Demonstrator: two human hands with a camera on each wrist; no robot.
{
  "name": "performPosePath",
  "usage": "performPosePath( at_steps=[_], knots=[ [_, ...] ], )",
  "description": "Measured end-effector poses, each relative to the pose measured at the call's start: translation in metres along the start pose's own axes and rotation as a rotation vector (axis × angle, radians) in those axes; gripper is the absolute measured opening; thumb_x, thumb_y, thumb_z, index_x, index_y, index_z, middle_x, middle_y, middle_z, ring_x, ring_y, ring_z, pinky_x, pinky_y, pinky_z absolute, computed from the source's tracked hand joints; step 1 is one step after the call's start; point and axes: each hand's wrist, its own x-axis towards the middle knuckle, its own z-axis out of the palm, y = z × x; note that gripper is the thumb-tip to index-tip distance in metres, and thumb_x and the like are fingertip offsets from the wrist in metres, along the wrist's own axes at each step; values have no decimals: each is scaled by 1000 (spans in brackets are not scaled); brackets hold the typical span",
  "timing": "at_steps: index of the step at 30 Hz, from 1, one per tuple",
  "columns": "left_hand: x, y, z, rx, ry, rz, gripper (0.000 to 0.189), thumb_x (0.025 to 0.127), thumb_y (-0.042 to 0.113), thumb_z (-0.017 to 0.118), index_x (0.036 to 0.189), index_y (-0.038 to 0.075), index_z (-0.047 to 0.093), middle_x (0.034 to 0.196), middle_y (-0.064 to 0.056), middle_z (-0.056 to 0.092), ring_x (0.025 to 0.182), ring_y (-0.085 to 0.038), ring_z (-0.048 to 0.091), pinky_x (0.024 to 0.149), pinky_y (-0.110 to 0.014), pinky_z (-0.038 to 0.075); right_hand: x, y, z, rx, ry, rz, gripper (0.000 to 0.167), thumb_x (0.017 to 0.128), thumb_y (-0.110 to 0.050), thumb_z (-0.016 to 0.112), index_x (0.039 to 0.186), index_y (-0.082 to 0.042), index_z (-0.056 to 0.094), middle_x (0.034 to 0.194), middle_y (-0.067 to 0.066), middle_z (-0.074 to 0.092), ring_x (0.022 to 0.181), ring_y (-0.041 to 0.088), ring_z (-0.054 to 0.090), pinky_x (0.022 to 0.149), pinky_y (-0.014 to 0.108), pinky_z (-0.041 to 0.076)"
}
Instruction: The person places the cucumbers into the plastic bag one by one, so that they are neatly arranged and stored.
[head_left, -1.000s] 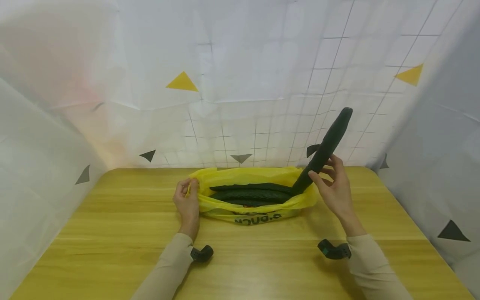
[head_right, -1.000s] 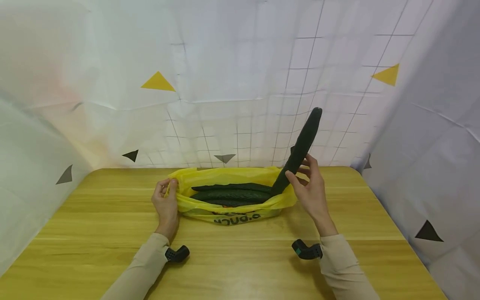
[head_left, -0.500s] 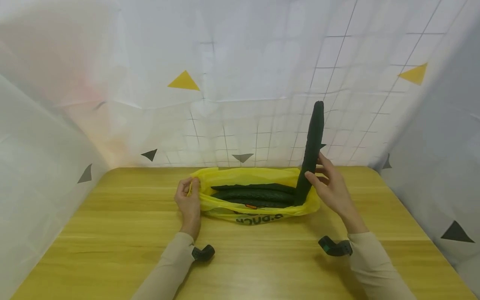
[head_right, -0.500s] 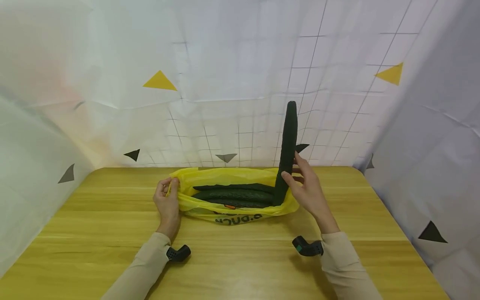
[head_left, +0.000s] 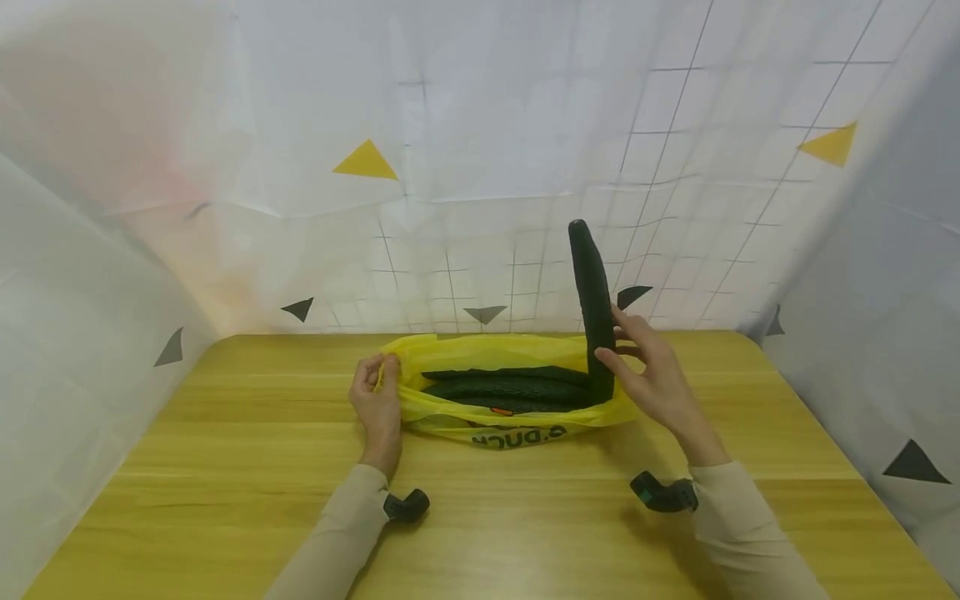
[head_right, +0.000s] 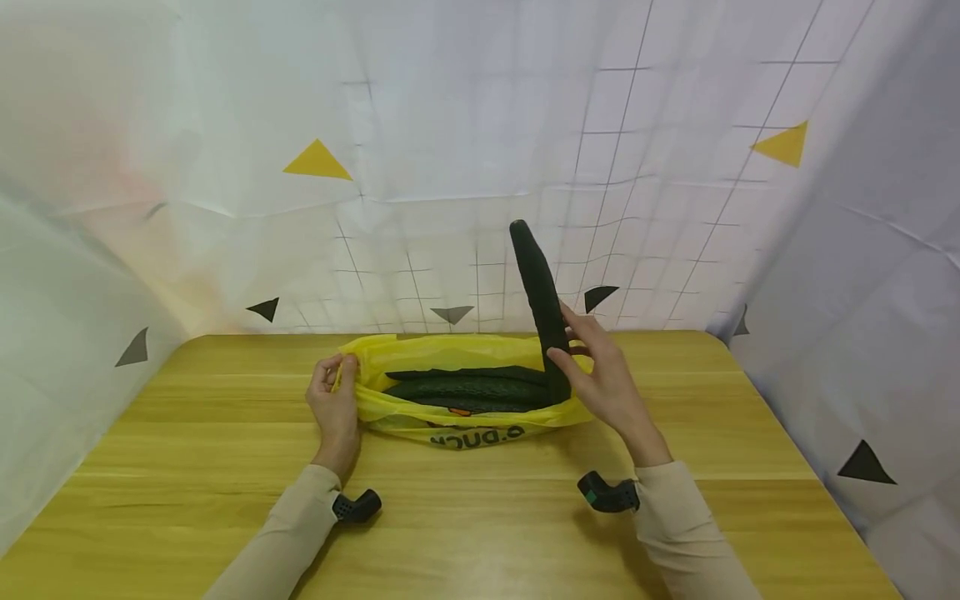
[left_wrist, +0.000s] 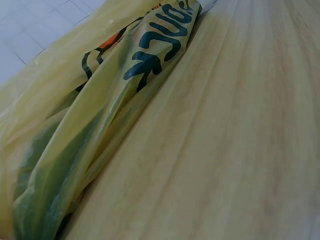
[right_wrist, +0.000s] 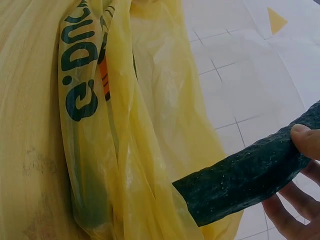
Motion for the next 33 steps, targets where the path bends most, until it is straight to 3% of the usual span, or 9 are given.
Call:
performPosePath(
  at_steps=[4,7,13,22,27,33],
  knots=[
    [6,-13,-2,-11,8,2,35,87,34,66,106,5,62,99,3,66,95,-11,62,80,-17,50,1,3,4,13,-2,-30,70,82,6,67,144,-13,40,121,12,57,104,15,55,88,16,48],
    [8,-20,-3,-7,18,9,38,85,40,67,105,7,62,100,1,65,95,-12,62,79,-17,50,2,2,7,13,-13,-71,70,83,5,67,144,-14,40,118,10,58,103,13,55,89,10,44],
    [7,-22,-2,-16,26,13,39,82,44,68,101,11,63,101,-2,66,94,-14,62,78,-18,50,3,0,15,-3,-20,-132,65,81,5,68,140,-12,46,119,9,60,102,17,56,88,14,46],
    [7,-18,-3,-24,4,6,36,85,39,67,103,8,62,100,1,66,96,-13,62,80,-18,50,-1,-3,24,-40,-20,-93,53,80,-1,73,129,-10,55,121,7,60,104,18,57,84,29,50],
    [7,-18,-2,-19,0,-7,29,88,30,66,105,6,63,98,4,66,95,-11,62,82,-19,49,-4,-2,28,-74,-28,-100,52,81,-4,73,129,-13,55,121,5,60,104,17,58,81,30,49],
    [7,-20,1,-15,15,32,35,87,35,66,105,5,63,98,5,67,95,-11,63,81,-18,50,-4,-2,33,-69,-48,-134,52,82,-5,72,130,-13,55,123,4,60,105,17,58,84,33,50]
  ],
)
